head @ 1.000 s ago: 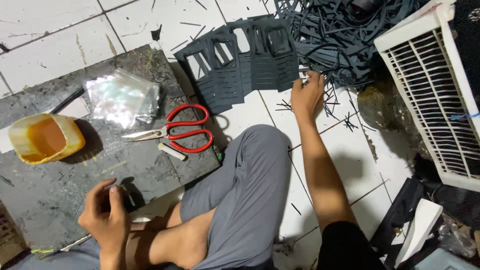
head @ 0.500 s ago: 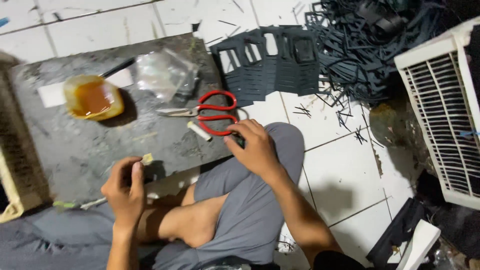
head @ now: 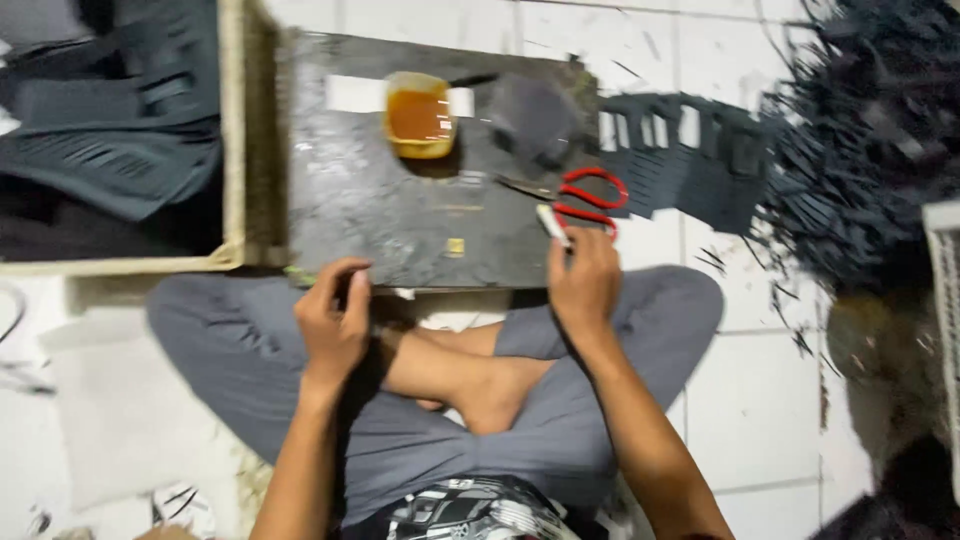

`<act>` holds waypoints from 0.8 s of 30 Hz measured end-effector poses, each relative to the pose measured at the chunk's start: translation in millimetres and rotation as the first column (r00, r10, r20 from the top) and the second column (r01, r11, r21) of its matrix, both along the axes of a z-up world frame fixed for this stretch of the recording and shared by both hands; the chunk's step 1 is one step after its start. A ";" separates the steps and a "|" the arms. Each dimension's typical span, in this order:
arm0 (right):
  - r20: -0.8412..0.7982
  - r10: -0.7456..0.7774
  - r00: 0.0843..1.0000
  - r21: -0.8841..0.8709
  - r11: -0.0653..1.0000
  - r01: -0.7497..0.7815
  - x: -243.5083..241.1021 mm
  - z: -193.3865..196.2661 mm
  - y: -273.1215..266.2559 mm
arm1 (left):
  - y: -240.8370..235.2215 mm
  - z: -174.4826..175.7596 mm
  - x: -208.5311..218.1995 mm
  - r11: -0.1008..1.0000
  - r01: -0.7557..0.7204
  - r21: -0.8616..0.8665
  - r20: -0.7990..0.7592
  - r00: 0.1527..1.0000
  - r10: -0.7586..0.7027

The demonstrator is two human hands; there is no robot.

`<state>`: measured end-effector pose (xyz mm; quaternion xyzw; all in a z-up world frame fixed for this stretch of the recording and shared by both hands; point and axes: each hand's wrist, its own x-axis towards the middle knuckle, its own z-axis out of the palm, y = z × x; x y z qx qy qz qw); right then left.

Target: The person sits on the floor and rubs a white glue stick over a small square frame, dips the stick into a bowl of amber liquid, and spreads it on the frame. They then lay a clear plastic sheet over the glued frame, press it down, and smooth it into place.

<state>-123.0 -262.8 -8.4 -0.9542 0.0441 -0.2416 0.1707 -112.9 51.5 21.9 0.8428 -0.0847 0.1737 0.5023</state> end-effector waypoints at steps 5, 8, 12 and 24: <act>0.038 0.039 0.999 0.396 0.917 -0.051 -7.9 3.6 35.7 | 26.2 8.2 2.1 0.999 -0.040 -0.034 -0.012 0.999 0.040; 0.025 0.070 0.997 0.534 0.843 -0.073 -9.5 -4.1 59.8 | 42.2 7.3 8.6 0.999 -0.038 -0.023 -0.004 0.999 0.038; 0.046 0.108 0.993 0.546 0.829 -0.116 -7.8 -7.8 78.2 | 67.0 29.8 27.6 0.976 -0.082 0.200 0.185 0.982 0.044; 0.046 0.107 0.993 0.463 0.879 -0.116 -4.8 -12.4 83.8 | 163.7 48.4 102.0 0.465 -0.368 0.805 0.337 0.929 0.153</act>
